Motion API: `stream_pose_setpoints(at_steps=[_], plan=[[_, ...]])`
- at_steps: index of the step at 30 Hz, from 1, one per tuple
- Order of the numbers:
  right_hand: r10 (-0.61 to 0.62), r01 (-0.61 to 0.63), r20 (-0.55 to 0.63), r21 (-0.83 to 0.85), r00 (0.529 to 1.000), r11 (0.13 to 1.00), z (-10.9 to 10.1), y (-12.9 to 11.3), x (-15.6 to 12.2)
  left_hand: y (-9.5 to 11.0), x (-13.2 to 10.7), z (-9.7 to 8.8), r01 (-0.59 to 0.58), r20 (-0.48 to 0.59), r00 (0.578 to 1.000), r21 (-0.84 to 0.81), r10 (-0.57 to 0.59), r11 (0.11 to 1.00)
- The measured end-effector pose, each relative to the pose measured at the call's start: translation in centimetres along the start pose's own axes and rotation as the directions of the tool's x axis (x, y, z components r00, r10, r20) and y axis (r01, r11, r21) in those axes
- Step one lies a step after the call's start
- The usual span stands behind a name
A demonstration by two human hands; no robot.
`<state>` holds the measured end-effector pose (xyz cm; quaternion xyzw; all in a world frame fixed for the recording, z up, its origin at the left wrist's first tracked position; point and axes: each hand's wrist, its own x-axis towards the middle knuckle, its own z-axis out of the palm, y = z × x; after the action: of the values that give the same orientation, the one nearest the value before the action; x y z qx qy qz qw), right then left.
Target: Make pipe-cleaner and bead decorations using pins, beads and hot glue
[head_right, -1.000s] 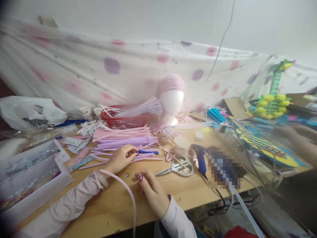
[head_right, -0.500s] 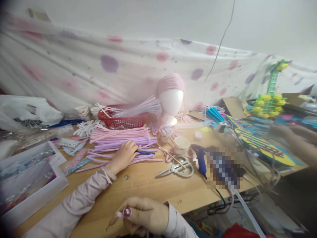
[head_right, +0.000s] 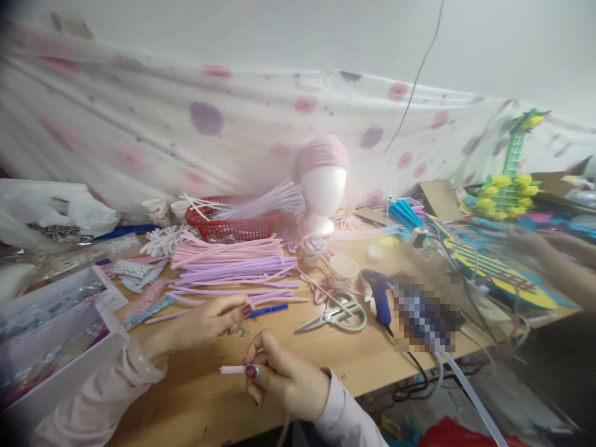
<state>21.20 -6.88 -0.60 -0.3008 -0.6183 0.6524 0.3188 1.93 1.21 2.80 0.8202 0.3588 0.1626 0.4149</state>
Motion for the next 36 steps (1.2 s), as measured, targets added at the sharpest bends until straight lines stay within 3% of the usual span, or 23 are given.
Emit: stream_pose_setpoints(at_steps=[2, 4, 8, 14, 18, 21, 24, 26, 32, 36], plan=[[0.001, 0.001, 0.007, -0.225, 1.000, 0.974, -0.5, -1.2, -0.1, 0.5, -0.6, 0.2, 0.057, 0.200, 0.979, -0.083, -0.039, 0.995], [0.009, 0.003, 0.023, -0.466, 1.000, 0.885, -1.0, -2.5, -0.2, 0.7, -0.8, 0.6, 0.088, 0.345, 0.938, -0.136, -0.036, 0.987], [0.081, -0.085, -0.038, -0.692, 0.996, 0.717, -1.5, -4.8, -0.2, 0.5, -0.5, 1.0, 0.127, 0.477, 0.879, -0.210, -0.012, 0.969], [0.161, -0.148, -0.045, -0.685, 0.986, 0.713, -2.2, -5.5, 0.6, -0.6, -0.3, 1.8, 0.250, 0.495, 0.869, -0.461, 0.014, 0.851], [0.116, -0.108, -0.039, -0.724, 0.992, 0.681, -2.5, -5.3, 1.0, -1.3, -0.3, 2.0, 0.364, 0.527, 0.847, -0.466, -0.078, 0.807], [0.077, -0.041, 0.008, -0.786, 0.997, 0.617, -2.5, -5.4, 1.1, -1.5, -0.4, 1.7, 0.351, 0.521, 0.852, -0.496, -0.051, 0.794], [0.120, -0.017, 0.061, -0.828, 0.991, 0.561, -2.4, -5.6, 1.3, -1.9, -0.3, 1.6, 0.363, 0.554, 0.832, -0.531, -0.011, 0.765], [0.152, -0.002, 0.098, -0.834, 0.984, 0.551, -2.4, -5.8, 1.6, -2.2, -0.2, 1.7, 0.408, 0.575, 0.817, -0.512, -0.052, 0.756], [0.202, -0.032, 0.131, -0.761, 0.971, 0.648, -3.7, -6.7, 2.7, -2.1, -0.4, 1.8, 0.438, 0.501, 0.856, -0.573, -0.127, 0.692], [0.190, -0.096, 0.086, -0.624, 0.978, 0.775, -6.4, -7.3, 2.8, -2.2, -0.9, 0.3, 0.386, 0.427, 0.889, -0.508, -0.163, 0.770]])
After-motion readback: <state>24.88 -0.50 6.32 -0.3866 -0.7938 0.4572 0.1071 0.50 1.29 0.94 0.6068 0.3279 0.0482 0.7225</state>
